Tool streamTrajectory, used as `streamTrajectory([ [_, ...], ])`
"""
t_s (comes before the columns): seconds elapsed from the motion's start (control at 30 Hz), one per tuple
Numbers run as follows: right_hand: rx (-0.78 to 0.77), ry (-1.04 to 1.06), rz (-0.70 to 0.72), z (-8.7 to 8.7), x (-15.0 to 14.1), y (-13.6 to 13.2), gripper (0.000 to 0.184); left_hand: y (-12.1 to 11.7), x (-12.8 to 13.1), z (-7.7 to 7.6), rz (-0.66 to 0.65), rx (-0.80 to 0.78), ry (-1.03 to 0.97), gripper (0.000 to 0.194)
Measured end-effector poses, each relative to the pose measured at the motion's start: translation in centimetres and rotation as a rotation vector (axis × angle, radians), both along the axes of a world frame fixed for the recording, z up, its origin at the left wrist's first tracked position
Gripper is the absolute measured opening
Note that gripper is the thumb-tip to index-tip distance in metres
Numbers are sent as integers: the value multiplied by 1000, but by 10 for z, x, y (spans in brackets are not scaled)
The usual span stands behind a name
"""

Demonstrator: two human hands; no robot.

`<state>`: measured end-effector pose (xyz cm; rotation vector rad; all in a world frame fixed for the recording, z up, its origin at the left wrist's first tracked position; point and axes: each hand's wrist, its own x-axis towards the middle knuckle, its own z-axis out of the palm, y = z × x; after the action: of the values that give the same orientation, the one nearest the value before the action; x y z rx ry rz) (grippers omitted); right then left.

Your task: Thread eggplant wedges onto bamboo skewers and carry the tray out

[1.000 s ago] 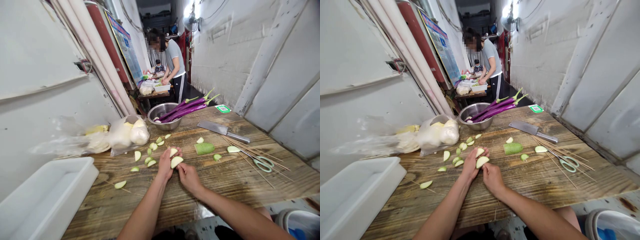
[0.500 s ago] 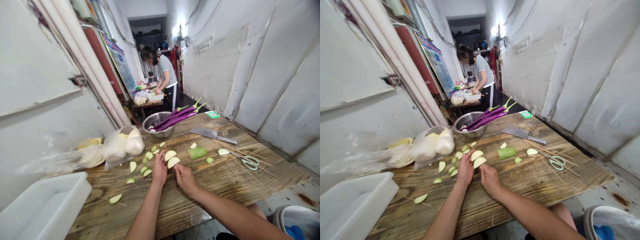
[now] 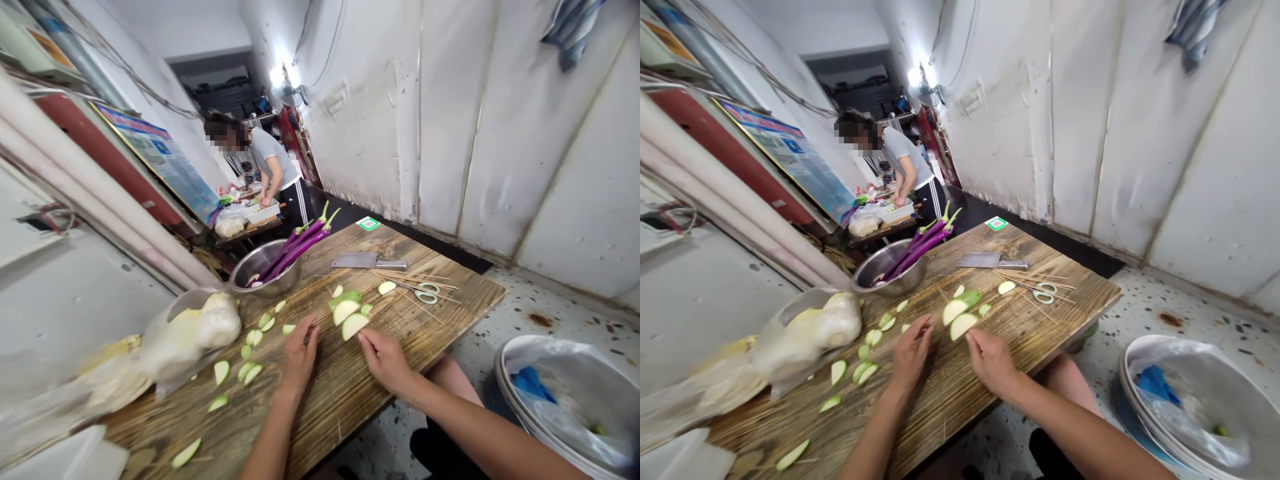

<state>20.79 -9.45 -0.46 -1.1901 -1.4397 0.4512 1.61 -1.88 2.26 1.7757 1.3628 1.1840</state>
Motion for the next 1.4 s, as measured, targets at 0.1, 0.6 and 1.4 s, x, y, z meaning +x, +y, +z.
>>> streamTrajectory([
  [0.1, -56, 59, -168, -15, 41, -8, 27, 10, 21, 1, -72, 7, 21, 43],
  [0.6, 0, 34, -217, -45, 71, -14, 25, 61, 31, -15, -182, 59, 811, 55],
  [1.4, 27, -92, -268, -43, 77, -11, 22, 62, 19, -17, -319, 210, 652, 45],
])
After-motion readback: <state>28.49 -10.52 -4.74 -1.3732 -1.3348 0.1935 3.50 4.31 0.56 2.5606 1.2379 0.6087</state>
